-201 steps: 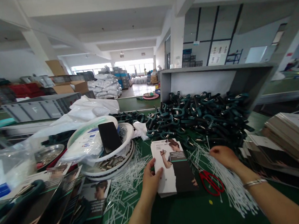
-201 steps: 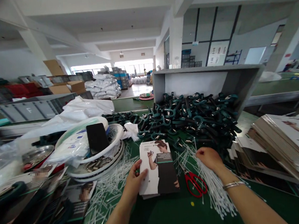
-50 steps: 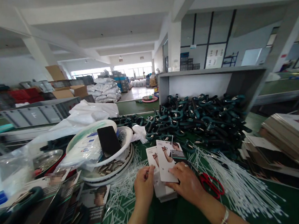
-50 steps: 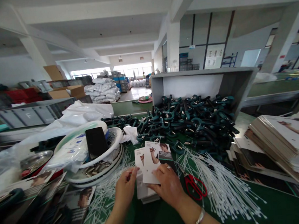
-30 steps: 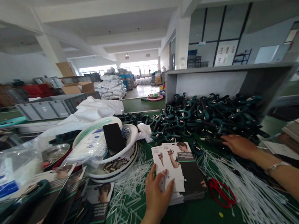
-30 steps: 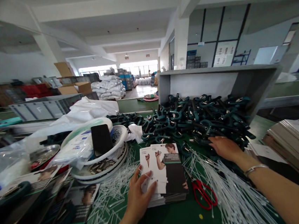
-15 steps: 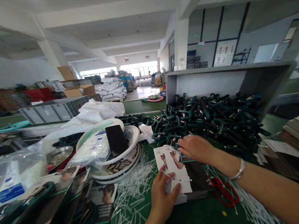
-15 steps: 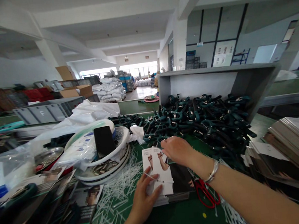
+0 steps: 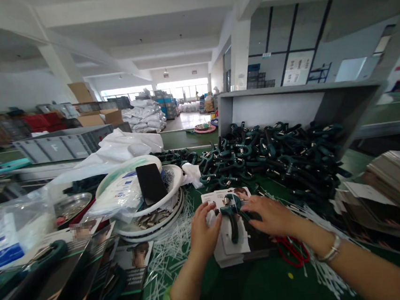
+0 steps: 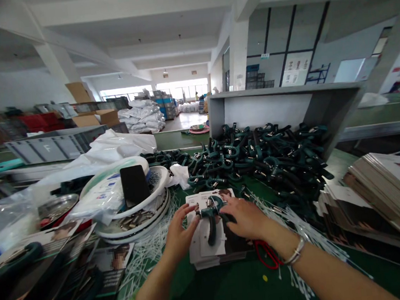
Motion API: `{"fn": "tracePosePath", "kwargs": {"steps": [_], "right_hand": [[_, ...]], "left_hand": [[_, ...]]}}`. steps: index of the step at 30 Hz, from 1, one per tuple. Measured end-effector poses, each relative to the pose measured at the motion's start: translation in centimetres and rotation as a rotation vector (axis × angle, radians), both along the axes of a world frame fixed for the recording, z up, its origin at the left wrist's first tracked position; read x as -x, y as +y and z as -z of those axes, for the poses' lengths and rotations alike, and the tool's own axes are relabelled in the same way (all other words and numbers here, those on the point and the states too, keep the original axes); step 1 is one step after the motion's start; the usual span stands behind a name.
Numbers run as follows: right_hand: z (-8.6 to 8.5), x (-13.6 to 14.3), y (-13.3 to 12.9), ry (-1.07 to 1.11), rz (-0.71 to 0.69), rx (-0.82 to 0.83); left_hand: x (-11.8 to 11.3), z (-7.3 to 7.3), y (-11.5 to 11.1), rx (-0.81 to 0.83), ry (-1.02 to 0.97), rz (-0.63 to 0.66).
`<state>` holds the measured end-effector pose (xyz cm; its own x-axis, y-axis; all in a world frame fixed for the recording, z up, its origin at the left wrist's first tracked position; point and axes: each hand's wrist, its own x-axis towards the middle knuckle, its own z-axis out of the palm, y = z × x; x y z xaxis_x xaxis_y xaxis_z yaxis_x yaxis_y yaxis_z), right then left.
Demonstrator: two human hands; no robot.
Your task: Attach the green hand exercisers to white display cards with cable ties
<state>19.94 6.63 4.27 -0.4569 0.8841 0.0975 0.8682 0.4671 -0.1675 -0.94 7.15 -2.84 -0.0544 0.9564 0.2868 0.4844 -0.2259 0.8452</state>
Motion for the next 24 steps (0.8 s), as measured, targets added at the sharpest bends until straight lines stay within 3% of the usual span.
{"fn": "tracePosePath", "kwargs": {"steps": [4,7,12,17,24], "right_hand": [[2.3,1.3,0.3,-0.095,-0.010,-0.052],[3.7,1.6,0.6,-0.075,-0.012,-0.122],[4.9,0.7,0.9,0.250,-0.074,-0.251],[5.9,1.6,0.5,0.581,0.080,-0.218],[6.9,2.7,-0.4,0.622,0.261,-0.104]], "left_hand": [[-2.2,-3.4,2.7,0.028,0.408,0.091],[-4.0,-4.3,3.7,-0.009,0.524,0.156],[-4.6,-3.3,3.2,-0.054,0.513,0.224],[-3.6,-2.0,2.4,-0.078,0.428,0.238],[-3.6,-0.9,2.2,-0.097,0.319,0.166]]}}
